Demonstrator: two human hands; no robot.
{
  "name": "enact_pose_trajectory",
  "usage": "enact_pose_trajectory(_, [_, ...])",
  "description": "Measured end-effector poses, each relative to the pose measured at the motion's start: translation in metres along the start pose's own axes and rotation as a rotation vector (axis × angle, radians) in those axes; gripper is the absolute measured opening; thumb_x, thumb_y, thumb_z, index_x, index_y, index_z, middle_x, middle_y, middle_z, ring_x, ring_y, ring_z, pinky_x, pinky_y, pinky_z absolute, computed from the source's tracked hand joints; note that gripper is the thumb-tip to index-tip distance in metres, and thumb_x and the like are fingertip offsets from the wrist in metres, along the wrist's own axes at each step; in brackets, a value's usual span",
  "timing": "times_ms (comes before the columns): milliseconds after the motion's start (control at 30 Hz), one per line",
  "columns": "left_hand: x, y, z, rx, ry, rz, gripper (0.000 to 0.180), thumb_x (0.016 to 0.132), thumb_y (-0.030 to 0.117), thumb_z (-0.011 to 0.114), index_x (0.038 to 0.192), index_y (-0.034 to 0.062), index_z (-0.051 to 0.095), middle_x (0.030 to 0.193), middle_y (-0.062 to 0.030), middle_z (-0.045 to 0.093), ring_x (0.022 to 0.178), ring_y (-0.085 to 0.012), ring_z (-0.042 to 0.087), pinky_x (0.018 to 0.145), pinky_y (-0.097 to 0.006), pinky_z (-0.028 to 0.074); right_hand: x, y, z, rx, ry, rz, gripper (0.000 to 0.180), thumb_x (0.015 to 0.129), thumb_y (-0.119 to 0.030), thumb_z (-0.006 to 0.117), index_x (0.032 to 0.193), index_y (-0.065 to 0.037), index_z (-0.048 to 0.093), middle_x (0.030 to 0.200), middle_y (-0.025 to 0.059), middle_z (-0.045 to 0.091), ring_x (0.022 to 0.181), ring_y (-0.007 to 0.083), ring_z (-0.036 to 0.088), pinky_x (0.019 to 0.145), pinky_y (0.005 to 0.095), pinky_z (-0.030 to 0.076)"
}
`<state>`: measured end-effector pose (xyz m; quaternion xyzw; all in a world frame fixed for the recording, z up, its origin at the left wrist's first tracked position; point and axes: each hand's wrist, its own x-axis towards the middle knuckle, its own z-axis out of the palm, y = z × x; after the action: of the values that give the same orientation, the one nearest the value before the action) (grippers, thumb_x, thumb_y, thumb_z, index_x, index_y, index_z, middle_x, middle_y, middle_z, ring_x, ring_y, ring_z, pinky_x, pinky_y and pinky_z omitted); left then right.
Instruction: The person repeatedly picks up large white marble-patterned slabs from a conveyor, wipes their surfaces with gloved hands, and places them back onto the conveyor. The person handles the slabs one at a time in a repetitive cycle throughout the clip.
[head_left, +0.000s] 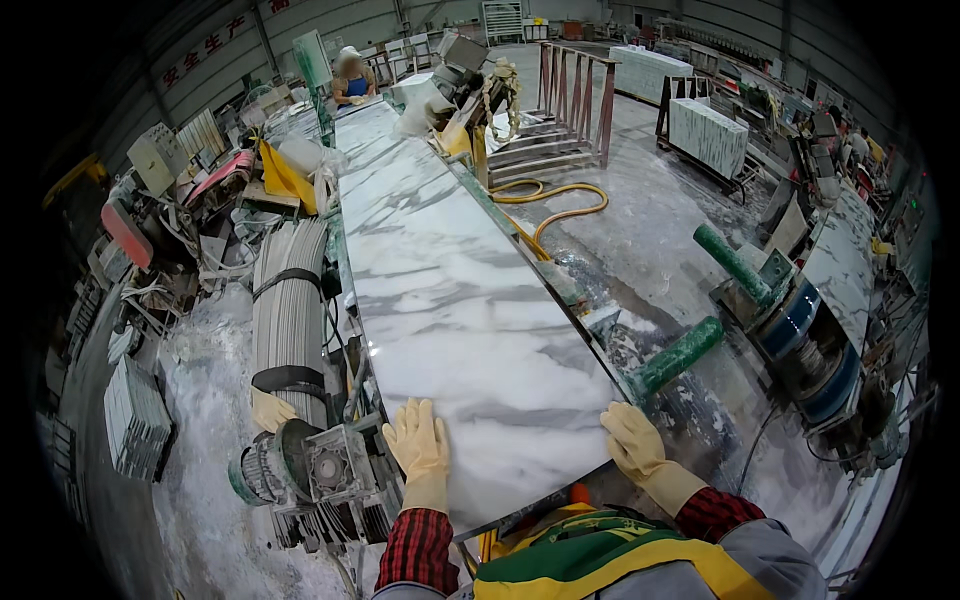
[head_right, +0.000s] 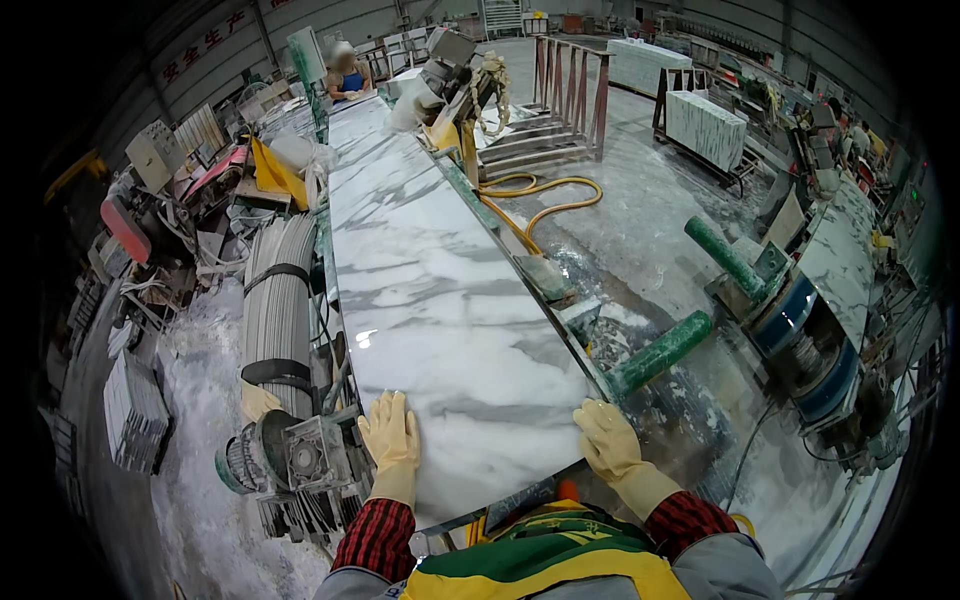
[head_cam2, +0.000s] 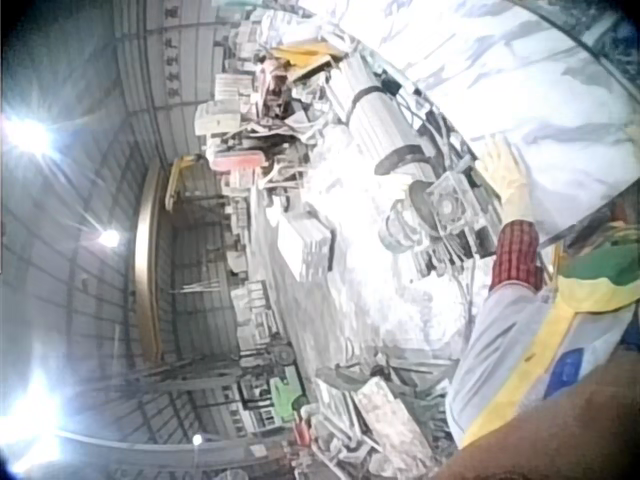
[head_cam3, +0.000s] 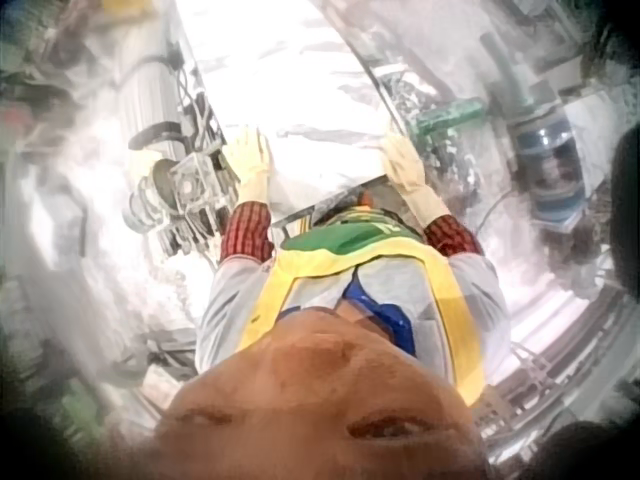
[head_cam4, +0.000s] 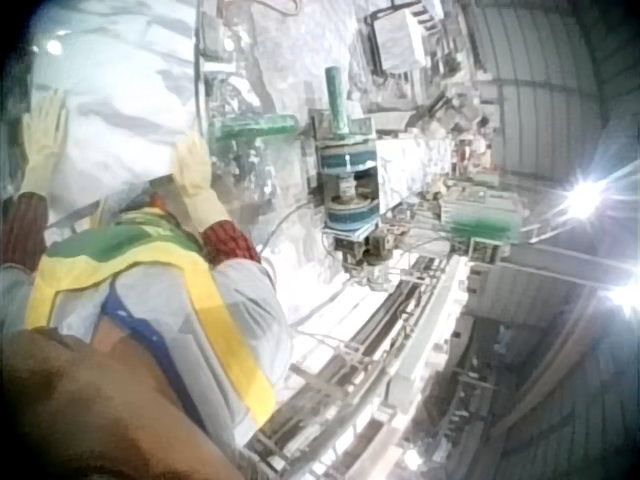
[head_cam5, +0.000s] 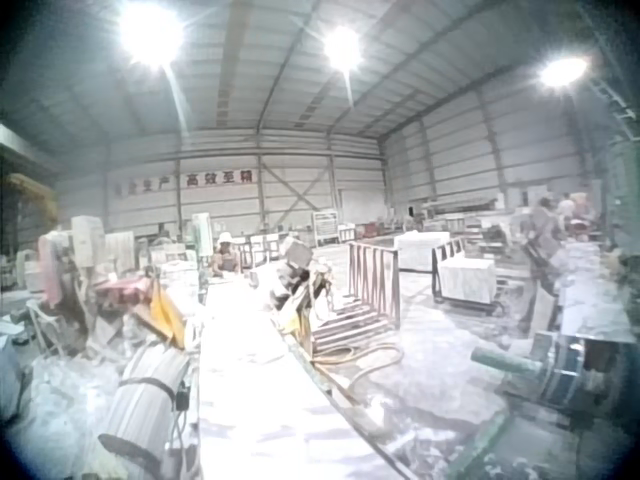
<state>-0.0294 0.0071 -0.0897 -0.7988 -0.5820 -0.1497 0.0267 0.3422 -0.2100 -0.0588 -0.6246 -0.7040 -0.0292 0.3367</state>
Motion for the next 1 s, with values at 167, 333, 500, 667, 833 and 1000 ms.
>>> enact_pose_trajectory(167, [-0.005,-0.002,0.003,-0.014,0.019,-0.013,0.048,0.109,0.034,0.063,0.154,0.0187,0.058,0.166,-0.0109,0.055,0.157,-0.0382,0.046,0.128,-0.068,0.030,-0.031,-0.010,-0.007,-0.009,0.021,0.027,0.040,0.093,-0.005,0.067,0.133,-0.001,0.066,0.139,0.0267,0.066,0.128,0.0509,0.062,0.111,0.0570,0.052])
enact_pose_trajectory(333, [-0.008,0.000,0.001,-0.013,0.012,-0.002,0.049,0.110,0.035,0.061,0.155,0.0172,0.058,0.167,-0.0136,0.055,0.157,-0.0396,0.047,0.129,-0.067,0.030,-0.046,-0.031,-0.020,-0.011,-0.054,0.178,0.041,0.094,-0.005,0.068,0.135,0.000,0.066,0.139,0.0277,0.067,0.132,0.0522,0.062,0.113,0.0566,0.052])
enact_pose_trajectory(500, [-0.017,-0.005,0.002,-0.057,0.030,0.028,0.052,0.110,0.037,0.061,0.157,0.0158,0.057,0.168,-0.0168,0.055,0.157,-0.0403,0.047,0.129,-0.068,0.030,-0.097,-0.041,-0.005,0.102,0.038,0.332,0.043,0.103,-0.016,0.066,0.143,0.001,0.069,0.141,0.0282,0.072,0.131,0.0479,0.068,0.116,0.0512,0.052])
enact_pose_trajectory(667, [-0.056,-0.008,-0.008,-0.075,0.010,0.130,0.055,0.108,0.036,0.066,0.158,0.0145,0.056,0.167,-0.0195,0.054,0.154,-0.0442,0.049,0.129,-0.066,0.032,-0.130,-0.023,0.023,0.852,-0.312,1.051,0.057,0.112,-0.041,0.068,0.147,0.005,0.069,0.145,0.0217,0.075,0.131,0.0336,0.072,0.114,0.0466,0.055])
enact_pose_trajectory(833, [-0.103,0.001,-0.020,-0.079,0.017,0.191,0.058,0.107,0.033,0.066,0.159,0.0119,0.055,0.166,-0.0229,0.053,0.152,-0.0464,0.050,0.128,-0.065,0.034,-0.079,-0.044,0.029,1.247,-0.378,1.313,0.069,0.115,-0.049,0.064,0.152,0.009,0.061,0.142,0.0233,0.074,0.130,0.0308,0.073,0.117,0.0432,0.057])
enact_pose_trajectory(1000, [-0.145,0.019,-0.040,-0.058,-0.038,0.170,0.059,0.107,0.033,0.065,0.161,0.0109,0.054,0.166,-0.0236,0.053,0.151,-0.0470,0.049,0.128,-0.064,0.032,-0.068,-0.045,0.067,1.449,-0.327,1.255,0.067,0.117,-0.040,0.063,0.155,0.014,0.049,0.149,0.0344,0.064,0.132,0.0404,0.071,0.122,0.0510,0.056])
